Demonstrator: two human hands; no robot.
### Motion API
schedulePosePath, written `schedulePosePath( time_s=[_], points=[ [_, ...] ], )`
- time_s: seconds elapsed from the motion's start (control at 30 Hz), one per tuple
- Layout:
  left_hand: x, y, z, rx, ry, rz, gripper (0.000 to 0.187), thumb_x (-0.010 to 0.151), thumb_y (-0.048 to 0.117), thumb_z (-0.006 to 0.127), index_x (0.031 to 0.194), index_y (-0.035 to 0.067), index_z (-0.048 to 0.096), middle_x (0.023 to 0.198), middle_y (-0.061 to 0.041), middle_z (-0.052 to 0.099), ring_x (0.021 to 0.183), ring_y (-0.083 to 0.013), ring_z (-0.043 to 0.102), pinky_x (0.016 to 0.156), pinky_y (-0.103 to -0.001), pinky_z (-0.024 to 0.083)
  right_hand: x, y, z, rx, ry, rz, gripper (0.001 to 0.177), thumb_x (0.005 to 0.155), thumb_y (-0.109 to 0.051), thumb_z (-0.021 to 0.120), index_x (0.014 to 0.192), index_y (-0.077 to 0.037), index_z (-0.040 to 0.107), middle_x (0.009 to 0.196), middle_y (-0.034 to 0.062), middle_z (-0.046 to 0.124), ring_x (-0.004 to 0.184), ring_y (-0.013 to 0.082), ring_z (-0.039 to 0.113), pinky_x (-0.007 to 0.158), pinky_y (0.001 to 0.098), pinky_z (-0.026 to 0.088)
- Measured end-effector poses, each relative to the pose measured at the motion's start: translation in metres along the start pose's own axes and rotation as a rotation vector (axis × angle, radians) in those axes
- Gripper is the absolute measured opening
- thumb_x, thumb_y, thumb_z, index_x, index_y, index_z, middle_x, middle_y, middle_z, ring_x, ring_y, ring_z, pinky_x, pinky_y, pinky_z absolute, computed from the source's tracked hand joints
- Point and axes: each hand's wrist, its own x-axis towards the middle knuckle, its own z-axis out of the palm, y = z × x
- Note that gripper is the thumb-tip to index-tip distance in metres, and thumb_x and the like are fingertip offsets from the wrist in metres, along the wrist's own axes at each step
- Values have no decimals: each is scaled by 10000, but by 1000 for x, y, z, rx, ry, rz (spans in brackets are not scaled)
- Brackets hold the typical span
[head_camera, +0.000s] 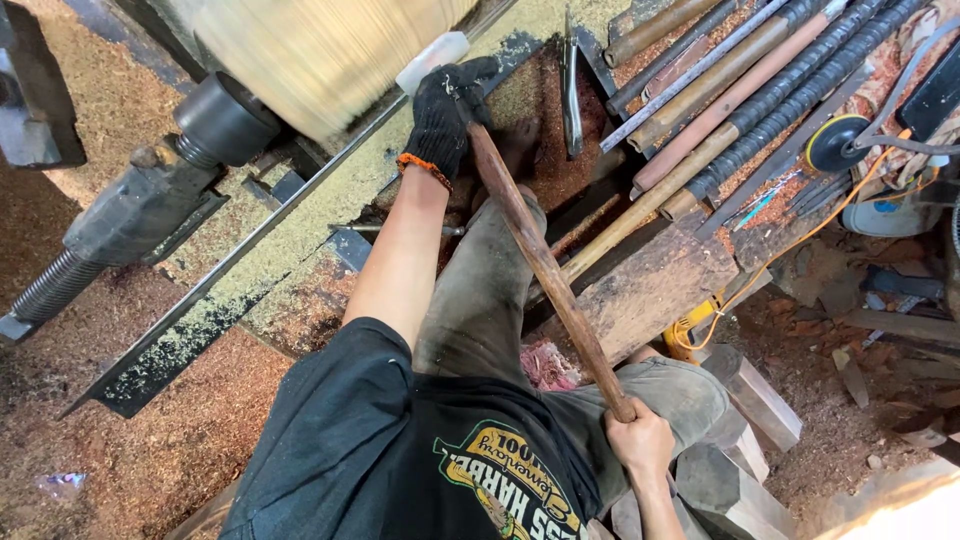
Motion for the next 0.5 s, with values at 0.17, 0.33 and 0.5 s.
schedulePosePath(
  time_s=[0.17, 0.33, 0.5],
  points=[
    [22, -19, -18, 0, 10, 11, 208, 1001, 119, 546, 1032, -65, 637, 793, -191, 663, 538, -260, 588, 491, -416, 527, 0, -3, -3, 14, -6, 1, 235, 785, -328, 695, 948, -190, 793, 805, 206, 728, 831, 421, 714, 775, 488, 570],
    [1, 0, 14, 138, -29, 55, 367, 939, 181, 486, 1079, -105, 667, 896, -207, 796, 477, -235, 582, 456, -387, 541, 2, -3, -3, -16, -13, 27, 253, 771, -353, 711, 944, -187, 792, 806, 208, 729, 836, 424, 712, 783, 492, 567],
    [-3, 5, 26, 145, -20, 49, 323, 928, 137, 511, 1092, -95, 667, 908, -210, 789, 499, -237, 587, 473, -384, 535, 4, -3, -1, -24, -10, 23, 239, 786, -350, 690, 922, -181, 790, 813, 210, 727, 837, 428, 709, 777, 499, 566]
  ],
)
